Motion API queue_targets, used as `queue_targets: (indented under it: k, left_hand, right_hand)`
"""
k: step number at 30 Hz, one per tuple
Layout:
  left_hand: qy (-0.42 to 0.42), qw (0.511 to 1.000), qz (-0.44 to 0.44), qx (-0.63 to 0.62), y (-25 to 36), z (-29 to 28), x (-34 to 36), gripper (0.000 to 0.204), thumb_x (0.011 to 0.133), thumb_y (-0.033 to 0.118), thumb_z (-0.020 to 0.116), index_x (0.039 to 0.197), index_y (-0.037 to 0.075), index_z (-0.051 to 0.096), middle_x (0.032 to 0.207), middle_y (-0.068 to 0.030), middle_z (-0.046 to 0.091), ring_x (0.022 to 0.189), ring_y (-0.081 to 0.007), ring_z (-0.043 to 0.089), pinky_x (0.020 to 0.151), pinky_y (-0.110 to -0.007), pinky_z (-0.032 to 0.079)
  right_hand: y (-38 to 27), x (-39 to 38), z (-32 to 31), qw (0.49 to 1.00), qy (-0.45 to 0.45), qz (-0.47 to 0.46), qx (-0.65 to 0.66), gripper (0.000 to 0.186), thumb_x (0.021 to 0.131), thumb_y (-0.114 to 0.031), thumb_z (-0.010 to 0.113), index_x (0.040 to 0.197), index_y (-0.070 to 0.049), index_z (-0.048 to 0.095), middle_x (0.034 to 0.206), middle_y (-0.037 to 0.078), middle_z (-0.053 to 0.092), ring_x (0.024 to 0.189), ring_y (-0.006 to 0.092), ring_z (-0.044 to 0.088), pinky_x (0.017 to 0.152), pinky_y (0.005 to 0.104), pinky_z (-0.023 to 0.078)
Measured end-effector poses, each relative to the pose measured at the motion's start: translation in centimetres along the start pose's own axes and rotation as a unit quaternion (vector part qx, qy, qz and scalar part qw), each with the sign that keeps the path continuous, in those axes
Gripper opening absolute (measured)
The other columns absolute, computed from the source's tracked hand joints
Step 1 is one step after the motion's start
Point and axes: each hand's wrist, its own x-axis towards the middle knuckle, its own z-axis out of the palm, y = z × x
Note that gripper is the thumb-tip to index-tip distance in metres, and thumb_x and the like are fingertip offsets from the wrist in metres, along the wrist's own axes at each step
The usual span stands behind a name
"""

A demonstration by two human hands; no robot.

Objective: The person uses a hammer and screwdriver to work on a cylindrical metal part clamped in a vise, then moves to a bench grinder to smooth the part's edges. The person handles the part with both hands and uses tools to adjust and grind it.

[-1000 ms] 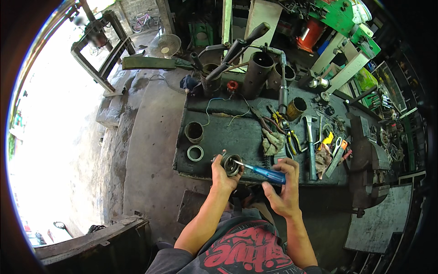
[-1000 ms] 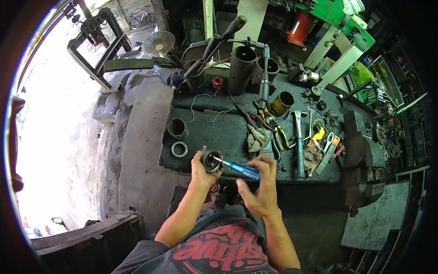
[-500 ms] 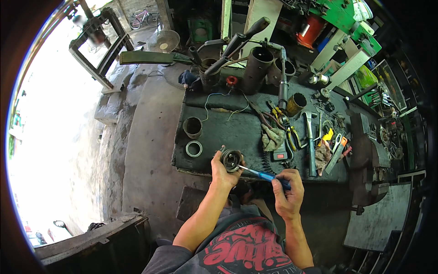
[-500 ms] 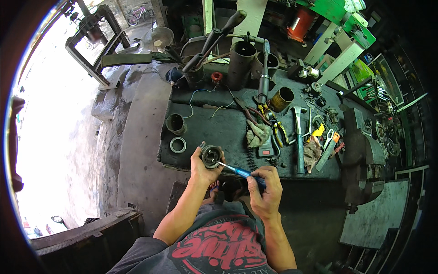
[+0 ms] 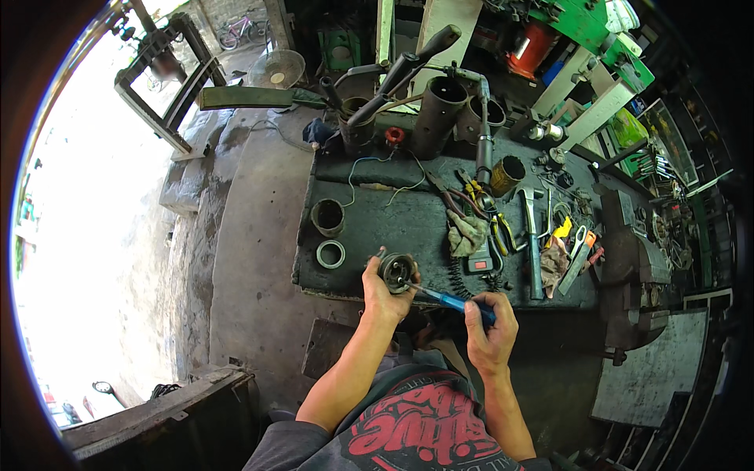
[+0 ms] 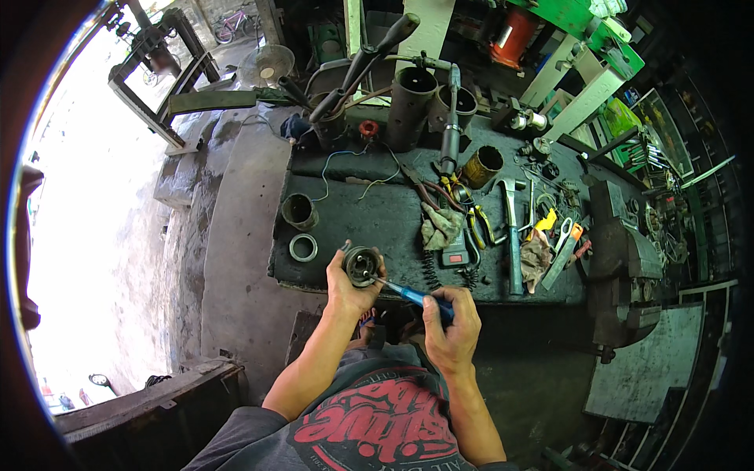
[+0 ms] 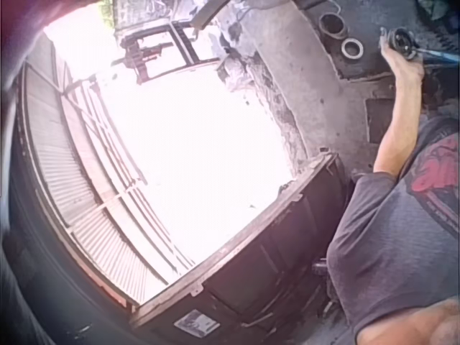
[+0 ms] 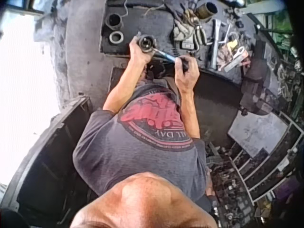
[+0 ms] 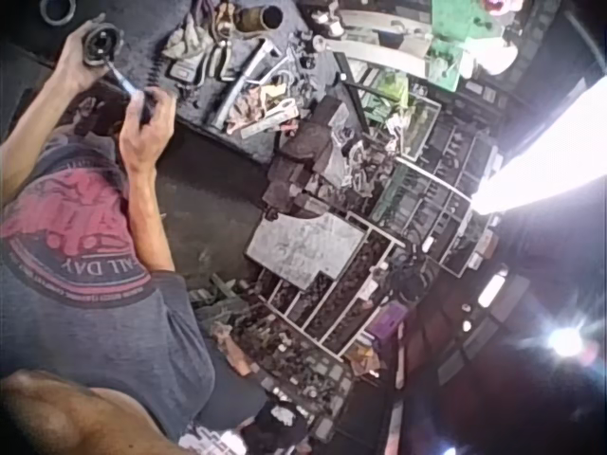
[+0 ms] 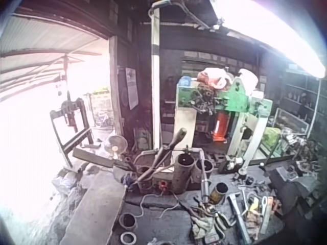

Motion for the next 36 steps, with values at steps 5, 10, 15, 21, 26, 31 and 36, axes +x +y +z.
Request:
queue_targets:
  k: [5,10,15,21,26,31,36]
  left_hand:
    - [0.003,0.999,0.043,0.028,-0.2,-0.2,0.1,0.030,0.105,0.042,0.045,0.123,0.021,0.056,0.108,-0.0183,0.068,0.088,-0.0326,0.066,0.075,-0.044,0.053]
    - [-0.005,0.999,0.034,0.027,0.0,0.0,0.0,0.028,0.104,0.041,0.048,0.124,0.023,0.056,0.109,-0.0180,0.068,0.088,-0.0325,0.067,0.075,-0.045,0.053]
    - [-0.003,0.998,0.040,0.038,0.3,0.2,-0.4,0.029,0.104,0.042,0.047,0.124,0.023,0.056,0.108,-0.0173,0.068,0.088,-0.0317,0.068,0.074,-0.045,0.053]
    - [-0.004,0.998,0.038,0.057,0.4,0.3,0.0,0.040,0.105,0.045,0.043,0.121,0.011,0.057,0.105,-0.0165,0.070,0.090,-0.0304,0.069,0.073,-0.042,0.053]
    - [-0.004,0.996,0.051,0.069,0.5,0.3,0.3,0.047,0.105,0.046,0.042,0.117,0.004,0.058,0.105,-0.0161,0.071,0.091,-0.0300,0.069,0.073,-0.041,0.053]
    - [0.008,0.994,0.062,0.085,0.5,0.3,0.4,0.046,0.105,0.046,0.043,0.117,0.004,0.059,0.105,-0.0162,0.072,0.091,-0.0307,0.070,0.073,-0.041,0.053]
    - [0.009,0.994,0.064,0.088,0.6,0.1,0.5,0.046,0.105,0.046,0.043,0.115,0.004,0.058,0.105,-0.0166,0.072,0.090,-0.0321,0.070,0.073,-0.042,0.053]
  right_hand:
    - [-0.8,0.3,-1.0,0.965,-0.080,0.248,-0.010,0.021,0.089,-0.013,0.077,0.098,-0.001,0.063,0.099,0.015,0.061,0.087,0.0311,0.063,0.079,0.0370,0.052]
    - [-1.2,0.2,-1.1,0.989,-0.082,-0.119,-0.023,0.046,0.082,-0.019,0.085,0.115,-0.004,0.057,0.115,0.017,0.055,0.102,0.0331,0.059,0.089,0.0417,0.049]
    - [-1.1,0.4,-1.3,0.986,-0.102,0.113,-0.066,0.036,0.089,-0.019,0.078,0.117,-0.005,0.061,0.090,0.012,0.060,0.080,0.0264,0.062,0.075,0.0352,0.052]
    - [-0.2,0.4,-0.7,0.990,-0.046,-0.129,-0.037,0.041,0.091,-0.017,0.074,0.127,-0.006,0.057,0.101,0.010,0.060,0.077,0.0249,0.060,0.073,0.0337,0.051]
    - [0.5,0.2,-0.5,0.991,-0.118,-0.061,-0.021,0.041,0.094,-0.016,0.071,0.129,-0.004,0.054,0.107,0.012,0.059,0.074,0.0198,0.058,0.068,0.0307,0.049]
    - [0.0,-0.1,-1.0,0.996,-0.088,0.010,-0.029,0.050,0.092,-0.020,0.073,0.133,-0.001,0.052,0.112,0.016,0.058,0.077,0.0201,0.058,0.069,0.0316,0.050]
    - [-0.5,0.3,-0.7,0.997,-0.081,-0.017,-0.005,0.048,0.091,-0.018,0.072,0.133,-0.003,0.053,0.103,0.015,0.059,0.089,0.0247,0.061,0.078,0.0355,0.050]
